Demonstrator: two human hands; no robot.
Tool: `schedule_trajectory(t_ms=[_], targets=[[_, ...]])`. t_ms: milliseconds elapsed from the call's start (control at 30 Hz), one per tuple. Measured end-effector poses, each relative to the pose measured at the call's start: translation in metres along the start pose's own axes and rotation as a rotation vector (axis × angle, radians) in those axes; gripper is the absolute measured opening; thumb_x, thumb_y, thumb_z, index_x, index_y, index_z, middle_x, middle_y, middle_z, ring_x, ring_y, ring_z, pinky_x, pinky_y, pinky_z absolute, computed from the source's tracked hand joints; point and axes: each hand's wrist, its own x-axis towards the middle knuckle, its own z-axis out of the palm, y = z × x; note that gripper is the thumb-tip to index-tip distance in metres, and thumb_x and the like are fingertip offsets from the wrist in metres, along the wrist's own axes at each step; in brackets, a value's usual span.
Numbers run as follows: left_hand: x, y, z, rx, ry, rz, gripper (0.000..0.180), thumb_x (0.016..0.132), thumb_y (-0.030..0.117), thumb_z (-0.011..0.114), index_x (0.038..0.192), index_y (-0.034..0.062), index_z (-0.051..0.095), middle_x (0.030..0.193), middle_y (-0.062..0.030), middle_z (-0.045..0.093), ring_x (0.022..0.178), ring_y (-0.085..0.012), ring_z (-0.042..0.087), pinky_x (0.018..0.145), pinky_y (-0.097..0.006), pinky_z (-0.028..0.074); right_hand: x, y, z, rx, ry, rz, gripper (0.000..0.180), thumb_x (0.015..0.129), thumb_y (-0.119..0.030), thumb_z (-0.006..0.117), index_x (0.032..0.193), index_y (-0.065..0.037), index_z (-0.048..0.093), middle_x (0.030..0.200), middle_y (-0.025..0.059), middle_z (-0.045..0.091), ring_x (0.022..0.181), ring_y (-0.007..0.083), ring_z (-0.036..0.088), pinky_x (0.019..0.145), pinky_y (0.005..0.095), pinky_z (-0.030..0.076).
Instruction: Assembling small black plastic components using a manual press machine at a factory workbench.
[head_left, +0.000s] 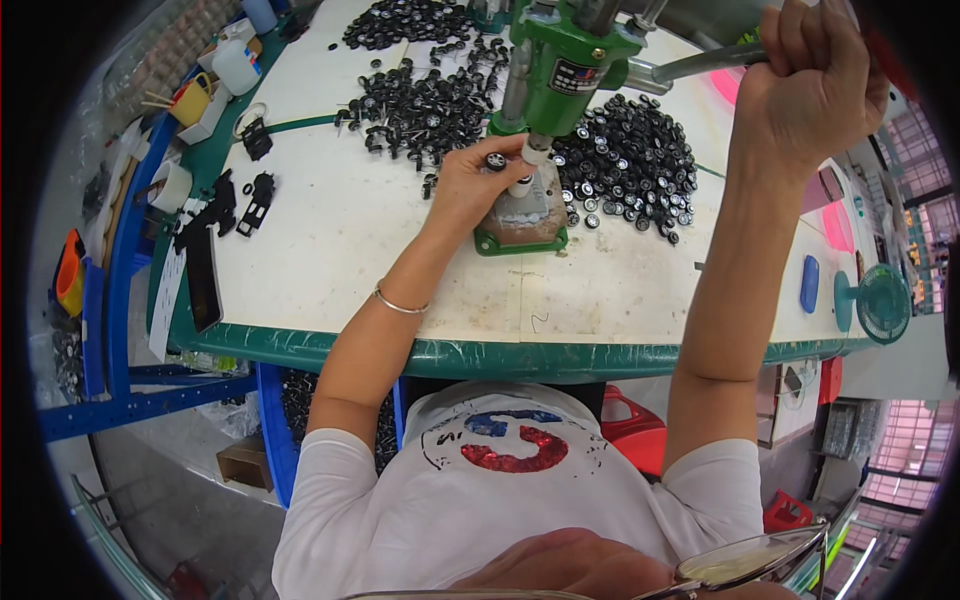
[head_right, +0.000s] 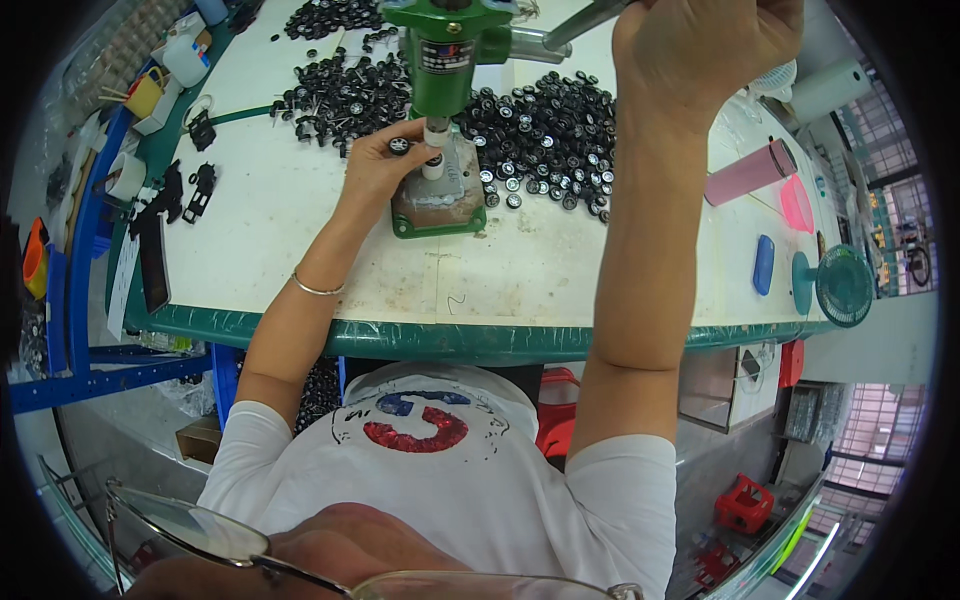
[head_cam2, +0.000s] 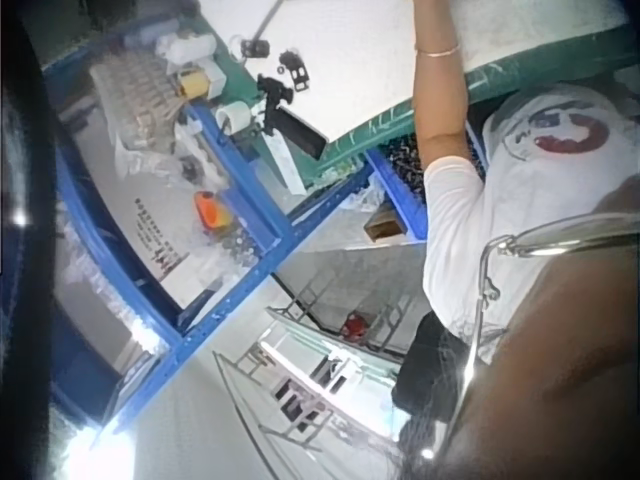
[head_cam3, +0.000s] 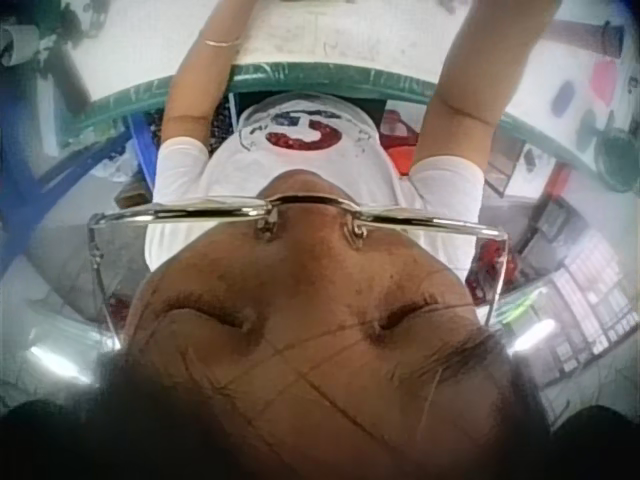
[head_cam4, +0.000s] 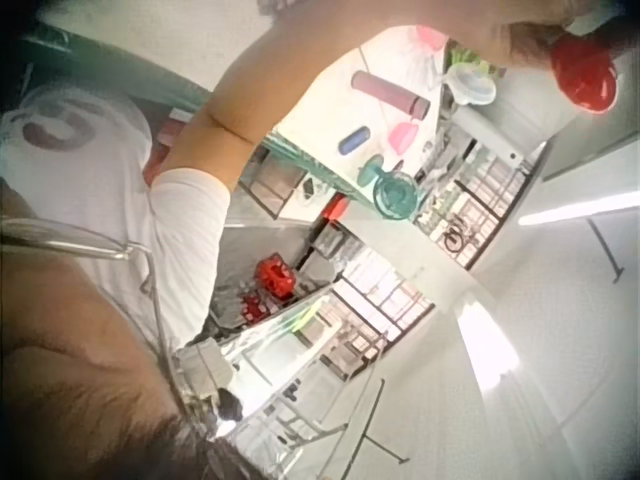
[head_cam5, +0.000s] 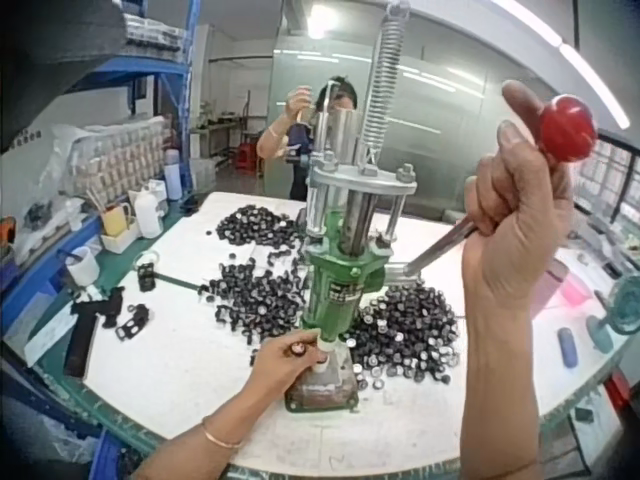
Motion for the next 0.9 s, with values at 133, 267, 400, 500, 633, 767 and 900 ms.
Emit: schedule_trajectory(t_ms=[133,267,400,500,633,767,900], targets=[[0.002,-0.008,-0.001,-0.005,-0.027,0.063,0.031,0.081,0.009,0.073,0.111,0.0046,0.068,0.088,0.0010,0.067,0.079,-0.0053,0.059,0.069,-0.022,0.049,0.023,0.008,0.014,0.090,-0.045,0.262,0.031,0.088,-0.010,0.059,0.117,0.001,0.056,0.059,-0.0090,0.032,0.043,0.0007,0.026,0.038,0.0173,0.019],[0.001,0.000,-0.003,-0.045,-0.026,0.038,0.029,0.082,0.010,0.072,0.110,0.0031,0.067,0.088,0.0004,0.066,0.079,-0.0047,0.058,0.070,-0.022,0.048,0.055,0.073,0.018,0.101,-0.212,0.546,0.013,0.086,-0.009,0.059,0.099,-0.006,0.055,0.059,-0.0093,0.033,0.044,0.0008,0.029,0.037,0.0176,0.021],[0.004,0.002,-0.010,0.022,0.001,-0.005,0.024,0.085,0.008,0.067,0.108,0.0019,0.066,0.088,-0.0009,0.066,0.078,-0.0066,0.059,0.070,-0.022,0.047,0.081,0.140,-0.004,0.102,-0.251,0.717,0.006,0.087,-0.010,0.058,0.092,-0.009,0.054,0.060,-0.0085,0.035,0.044,0.0012,0.031,0.037,0.0171,0.022],[0.000,0.006,-0.035,-0.155,0.072,-0.136,0.021,0.086,0.005,0.061,0.107,0.0038,0.064,0.079,-0.0003,0.063,0.073,-0.0088,0.058,0.064,-0.021,0.045,0.081,0.145,-0.014,1.124,-0.246,1.634,0.009,0.090,-0.015,0.059,0.085,-0.011,0.053,0.061,-0.0070,0.039,0.045,0.0036,0.036,0.038,0.0181,0.027],[-0.014,-0.003,-0.089,-0.088,0.140,-0.324,0.024,0.080,0.010,0.069,0.104,0.0061,0.065,0.071,-0.0002,0.059,0.066,-0.0075,0.053,0.058,-0.021,0.041,0.023,0.083,-0.002,0.223,-0.148,0.884,0.021,0.093,-0.030,0.057,0.085,-0.011,0.057,0.066,-0.0034,0.050,0.052,0.0104,0.047,0.047,0.0261,0.041],[-0.029,0.000,-0.084,0.403,0.091,-0.254,0.022,0.073,0.014,0.077,0.093,0.0078,0.070,0.069,0.0002,0.057,0.063,-0.0067,0.051,0.055,-0.021,0.040,-0.029,0.096,-0.091,-0.218,-0.212,0.729,0.032,0.091,-0.028,0.059,0.111,-0.004,0.063,0.089,0.0039,0.062,0.073,0.0123,0.057,0.067,0.0261,0.047],[-0.037,-0.011,-0.072,0.756,-0.034,-0.017,0.024,0.072,0.013,0.077,0.092,0.0029,0.070,0.069,-0.0059,0.063,0.063,-0.0144,0.057,0.062,-0.028,0.047,-0.098,0.066,-0.149,-0.518,-0.565,0.985,0.022,0.091,-0.024,0.061,0.107,-0.009,0.066,0.079,-0.0022,0.059,0.071,0.0066,0.053,0.062,0.0225,0.045]])
